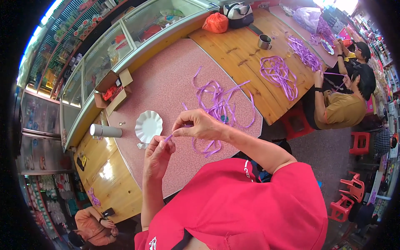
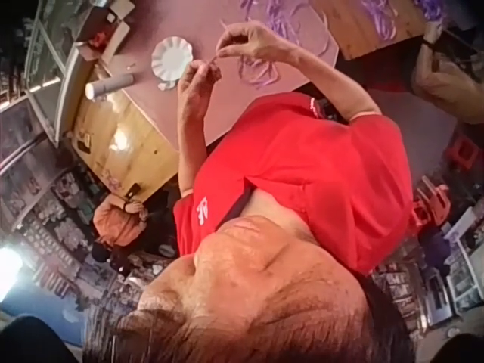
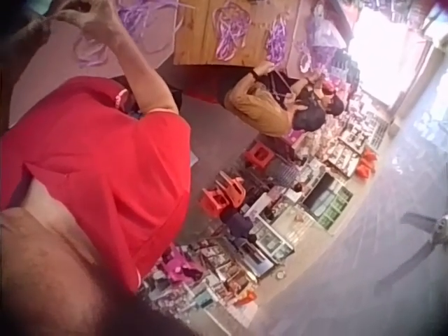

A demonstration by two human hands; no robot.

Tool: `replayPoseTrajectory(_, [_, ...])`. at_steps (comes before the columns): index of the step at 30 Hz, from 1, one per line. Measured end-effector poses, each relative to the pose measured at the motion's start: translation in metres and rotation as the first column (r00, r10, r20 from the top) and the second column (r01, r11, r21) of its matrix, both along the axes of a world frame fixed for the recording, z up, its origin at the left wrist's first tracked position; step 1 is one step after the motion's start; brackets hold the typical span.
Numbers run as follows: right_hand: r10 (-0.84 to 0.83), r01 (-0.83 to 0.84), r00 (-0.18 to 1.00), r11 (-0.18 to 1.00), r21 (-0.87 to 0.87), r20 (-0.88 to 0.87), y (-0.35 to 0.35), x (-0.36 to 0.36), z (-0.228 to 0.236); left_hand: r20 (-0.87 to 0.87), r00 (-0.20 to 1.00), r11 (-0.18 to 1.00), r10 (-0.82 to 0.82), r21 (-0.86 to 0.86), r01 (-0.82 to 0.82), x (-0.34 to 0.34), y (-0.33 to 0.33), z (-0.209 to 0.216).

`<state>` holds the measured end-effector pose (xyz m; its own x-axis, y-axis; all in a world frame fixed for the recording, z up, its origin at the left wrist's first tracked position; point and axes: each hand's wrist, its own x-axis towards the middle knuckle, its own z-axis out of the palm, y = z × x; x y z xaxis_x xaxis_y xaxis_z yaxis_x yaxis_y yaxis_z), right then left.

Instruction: Tying small purple ribbons into knots or bows as part of a manual assembly task.

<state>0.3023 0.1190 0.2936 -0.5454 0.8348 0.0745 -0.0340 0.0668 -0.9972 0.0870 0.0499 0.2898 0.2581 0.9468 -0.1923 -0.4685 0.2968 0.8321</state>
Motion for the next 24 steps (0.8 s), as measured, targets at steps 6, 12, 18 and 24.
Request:
replayPoseTrajectory(6, [-0.100, 0.100, 0.995, 0.970, 0.220, -0.011, -0.003, -0.011, -0.007, 0.363, 0.928, 0.993, 0.089, -0.108, -0.053, 0.000, -0.004, 0.003])
replayPoseTrajectory(12, [-0.217, 0.212, 0.976, 0.918, 0.336, -0.022, -0.025, -0.028, -0.012, 0.046, 0.933, 0.928, 0.358, 0.096, -0.361, 0.016, -0.002, 0.001])
replayPoseTrajectory(18, [-0.133, 0.109, 0.990, 0.924, -0.366, -0.042, -0.026, -0.017, -0.007, -0.578, 0.433, 0.543, 0.692, 0.812, 0.217, 0.021, 0.009, 0.002])
replayPoseTrajectory(24, [-0.195, 0.122, 0.976, 0.852, -0.509, -0.093, -0.032, -0.013, -0.007, -0.595, 0.531, 0.634, 0.603, 0.762, 0.134, 0.017, 0.004, -0.002])
